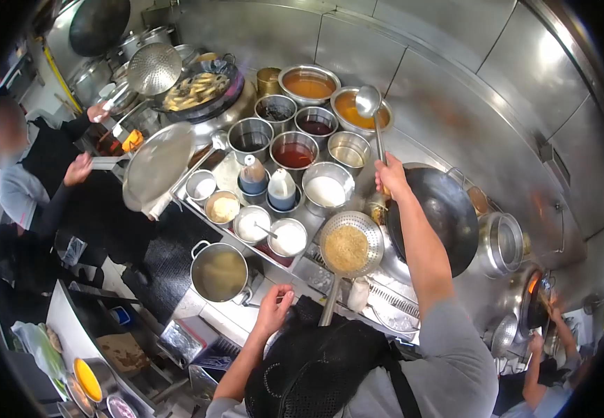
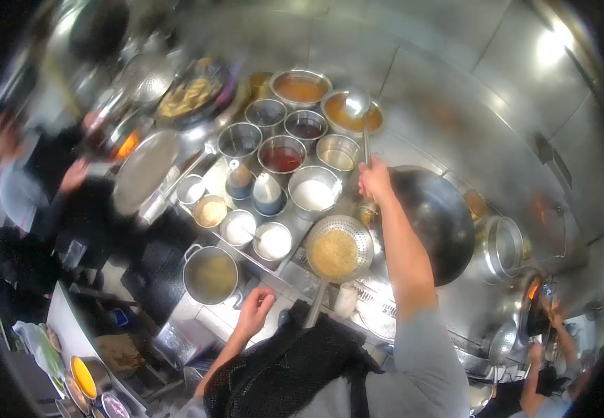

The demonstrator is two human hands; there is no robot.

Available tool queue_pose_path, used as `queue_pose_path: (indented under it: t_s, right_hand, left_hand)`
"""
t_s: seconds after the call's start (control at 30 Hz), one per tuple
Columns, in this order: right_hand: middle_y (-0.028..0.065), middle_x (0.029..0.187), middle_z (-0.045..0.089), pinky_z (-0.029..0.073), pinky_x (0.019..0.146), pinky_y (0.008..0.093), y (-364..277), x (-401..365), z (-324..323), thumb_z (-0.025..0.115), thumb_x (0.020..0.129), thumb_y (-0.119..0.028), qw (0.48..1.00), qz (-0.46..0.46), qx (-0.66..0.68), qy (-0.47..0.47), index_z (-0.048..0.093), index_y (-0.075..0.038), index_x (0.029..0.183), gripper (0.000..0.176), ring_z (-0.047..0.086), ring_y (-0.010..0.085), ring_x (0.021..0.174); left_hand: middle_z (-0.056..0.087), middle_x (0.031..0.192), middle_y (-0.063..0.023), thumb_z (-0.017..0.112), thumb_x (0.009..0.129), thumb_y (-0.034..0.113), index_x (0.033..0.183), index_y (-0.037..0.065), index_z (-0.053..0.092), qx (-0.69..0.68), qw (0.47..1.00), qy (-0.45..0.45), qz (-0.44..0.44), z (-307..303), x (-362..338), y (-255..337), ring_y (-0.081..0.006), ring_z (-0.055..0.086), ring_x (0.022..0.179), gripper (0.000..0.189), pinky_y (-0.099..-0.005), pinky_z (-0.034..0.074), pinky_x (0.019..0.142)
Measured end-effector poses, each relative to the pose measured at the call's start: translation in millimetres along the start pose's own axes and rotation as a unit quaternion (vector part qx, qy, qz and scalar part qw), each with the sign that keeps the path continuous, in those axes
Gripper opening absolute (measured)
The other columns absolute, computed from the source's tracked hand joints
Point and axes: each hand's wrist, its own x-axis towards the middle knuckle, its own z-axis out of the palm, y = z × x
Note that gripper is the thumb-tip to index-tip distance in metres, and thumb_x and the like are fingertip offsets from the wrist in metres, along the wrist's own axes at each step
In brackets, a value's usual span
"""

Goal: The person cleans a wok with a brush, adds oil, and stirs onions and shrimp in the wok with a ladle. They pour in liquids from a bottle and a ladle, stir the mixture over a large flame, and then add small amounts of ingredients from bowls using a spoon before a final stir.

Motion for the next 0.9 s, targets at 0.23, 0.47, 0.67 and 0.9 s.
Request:
queue_pose_path:
  t_s: [0.23, 0.47, 0.67, 0.9]
  right_hand:
    - [0.0033, 0.063, 0.052, 0.043, 0.039, 0.0294, -1, 56, 16, 0.055, 0.093, -0.015, 0.992, 0.073, -0.051, -0.089, 0.054, 0.0, 0.112, 0.024, 0.051, 0.014, 0.049]
    - [-0.0003, 0.06, 0.046, 0.039, 0.038, 0.0232, -33, 39, -5, 0.052, 0.096, -0.016, 0.949, 0.123, 0.287, -0.053, 0.048, -0.009, 0.083, 0.015, 0.044, 0.0098, 0.047]
    - [0.0012, 0.062, 0.048, 0.04, 0.039, 0.0239, -54, 21, -25, 0.054, 0.096, -0.017, 0.957, 0.066, 0.274, -0.063, 0.048, -0.008, 0.088, 0.014, 0.046, 0.0098, 0.048]
    - [0.0064, 0.065, 0.051, 0.042, 0.04, 0.0307, -31, 1, -38, 0.054, 0.093, -0.012, 0.978, 0.022, 0.202, -0.043, 0.047, -0.005, 0.101, 0.013, 0.049, 0.0154, 0.047]
  left_hand:
    - [0.068, 0.096, -0.012, 0.062, 0.096, 0.024, 0.111, 0.0, 0.06, -0.007, 0.999, 0.032, -0.011, -15, -1, -18, -0.02, 0.066, 0.087, 0.028, -0.0331, 0.053, 0.079]
    - [0.068, 0.1, -0.0131, 0.062, 0.096, 0.024, 0.112, 0.001, 0.06, 0.011, 1.0, 0.021, -0.011, -19, 2, -7, -0.0205, 0.066, 0.091, 0.028, -0.0334, 0.053, 0.079]
    - [0.067, 0.099, -0.0131, 0.063, 0.096, 0.023, 0.112, 0.0, 0.06, 0.025, 0.999, 0.017, -0.016, -18, 0, -6, -0.0206, 0.066, 0.09, 0.028, -0.0331, 0.052, 0.079]
    - [0.067, 0.099, -0.0127, 0.062, 0.096, 0.022, 0.11, -0.001, 0.06, 0.041, 0.999, 0.018, 0.002, -7, -12, -2, -0.0201, 0.065, 0.09, 0.027, -0.0334, 0.052, 0.08]
